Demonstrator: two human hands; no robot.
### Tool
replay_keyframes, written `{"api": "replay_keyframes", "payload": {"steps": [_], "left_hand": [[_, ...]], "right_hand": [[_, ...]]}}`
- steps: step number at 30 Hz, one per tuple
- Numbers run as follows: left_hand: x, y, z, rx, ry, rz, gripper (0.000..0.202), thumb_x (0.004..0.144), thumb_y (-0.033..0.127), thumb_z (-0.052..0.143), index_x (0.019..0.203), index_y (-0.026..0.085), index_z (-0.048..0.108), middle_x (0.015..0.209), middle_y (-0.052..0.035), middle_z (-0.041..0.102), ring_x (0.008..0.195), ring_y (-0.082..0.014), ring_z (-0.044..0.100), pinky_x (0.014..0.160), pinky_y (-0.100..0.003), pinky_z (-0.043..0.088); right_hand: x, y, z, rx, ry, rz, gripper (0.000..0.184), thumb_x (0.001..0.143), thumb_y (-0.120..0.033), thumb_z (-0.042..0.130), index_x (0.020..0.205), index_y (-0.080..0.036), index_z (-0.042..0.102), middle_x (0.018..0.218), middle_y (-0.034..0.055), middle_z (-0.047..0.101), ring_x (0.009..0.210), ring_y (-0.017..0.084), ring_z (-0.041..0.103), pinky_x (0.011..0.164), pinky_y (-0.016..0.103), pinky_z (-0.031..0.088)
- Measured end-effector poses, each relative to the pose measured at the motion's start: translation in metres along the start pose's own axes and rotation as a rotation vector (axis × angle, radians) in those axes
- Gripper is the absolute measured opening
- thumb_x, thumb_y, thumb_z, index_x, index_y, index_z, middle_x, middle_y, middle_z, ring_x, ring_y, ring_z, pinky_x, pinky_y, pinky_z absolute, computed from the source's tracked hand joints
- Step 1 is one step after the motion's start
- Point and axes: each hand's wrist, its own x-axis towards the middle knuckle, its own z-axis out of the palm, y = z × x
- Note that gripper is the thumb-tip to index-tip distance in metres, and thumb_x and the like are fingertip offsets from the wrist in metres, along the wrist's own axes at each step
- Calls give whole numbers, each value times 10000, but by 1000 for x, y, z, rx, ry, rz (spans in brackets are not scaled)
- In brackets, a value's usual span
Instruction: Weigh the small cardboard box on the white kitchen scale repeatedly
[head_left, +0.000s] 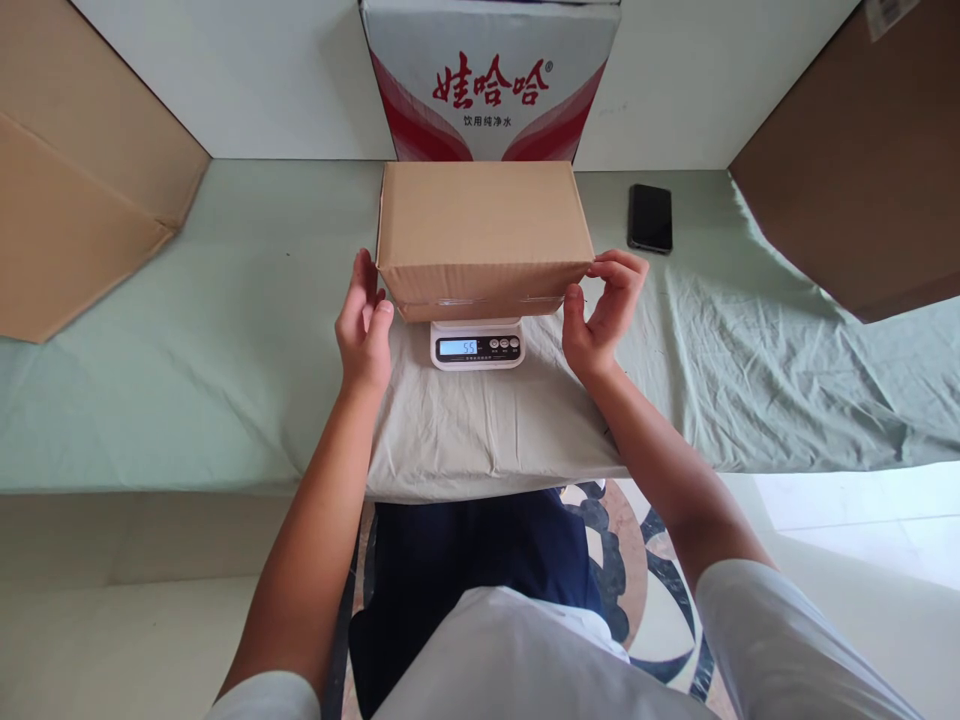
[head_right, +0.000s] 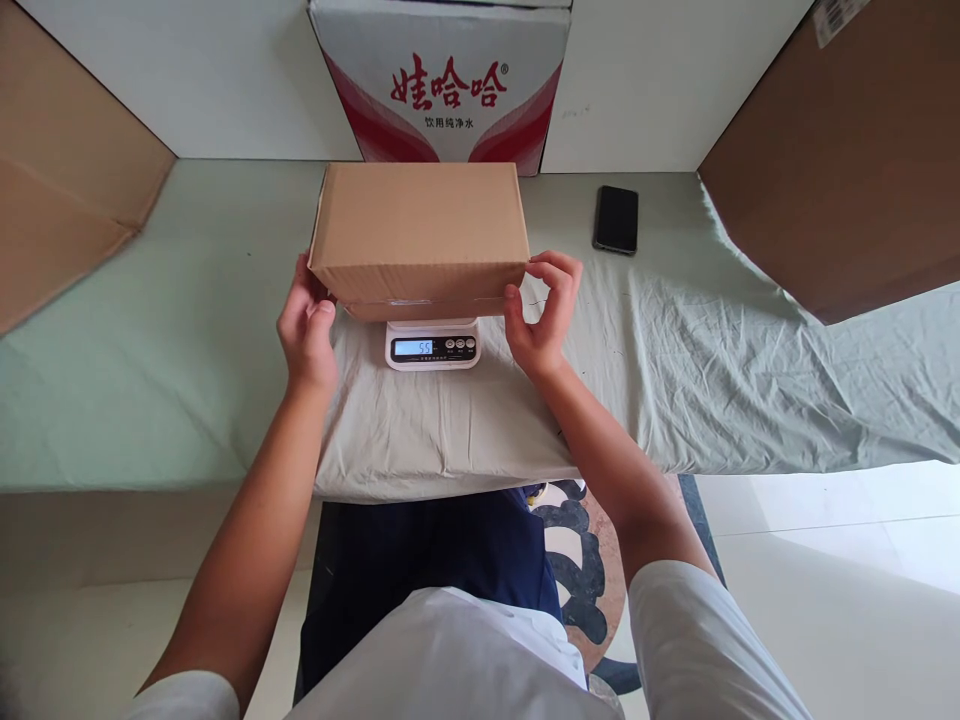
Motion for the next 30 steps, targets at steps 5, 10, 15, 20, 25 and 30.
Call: {"api": "replay_keyframes", "payload": {"steps": [5, 10, 15, 20, 25, 30], "left_hand": [[3, -2, 0, 0, -6, 5, 894, 943, 818, 729, 1718, 412, 544, 1850, -41, 454, 1799, -427, 251, 1471, -661, 238], [5, -1, 0, -3, 12, -3, 921, 894, 858, 762, 1676, 401, 597, 1834, -38, 480, 1805, -415, 240, 1479, -639, 226], [6, -2, -1, -21, 20, -71, 957, 871, 894, 768, 1670, 392, 606, 1856, -40, 455, 1796, -403, 279, 1480, -578, 275], [7, -7, -2, -36, 22, -29, 960, 883, 883, 775, 1689, 398, 584, 1847, -41, 467, 1792, -407, 290, 1487, -599, 248], [7, 0, 1, -29, 17, -78, 912, 904, 881, 754, 1665, 396, 623, 1842, -41, 484, 1783, -401, 320, 1481, -589, 282], [5, 4, 5, -34, 18, -104, 871, 923, 865, 750, 1644, 384, 657, 1824, -49, 516, 1756, -394, 385, 1471, -565, 316]], "right_hand": [[4, -1, 2, 70, 68, -44, 404, 1079, -705, 519, 1256, -364, 641, 1203, 91, 616, 1157, 315, 691, 984, 599, 642], [4, 0, 3, 74, 72, -48, 435, 1103, -694, 469, 1360, -382, 629, 1256, 97, 618, 1132, 303, 680, 951, 575, 649], [4, 0, 2, 17, 11, 90, 578, 1136, -692, 329, 1492, -339, 616, 1386, 160, 633, 1252, 318, 660, 1075, 558, 617], [7, 11, 7, 174, 77, 87, 519, 1139, -625, 330, 1440, -375, 670, 1353, 113, 666, 1090, 260, 657, 950, 504, 624], [6, 26, 13, 259, 80, 205, 452, 1101, -500, 391, 1314, -345, 758, 1267, 66, 708, 974, 212, 654, 870, 442, 601], [3, 30, 17, 336, 65, 346, 373, 1048, -445, 450, 1116, -300, 787, 1014, 15, 724, 892, 183, 677, 798, 366, 575]]}}
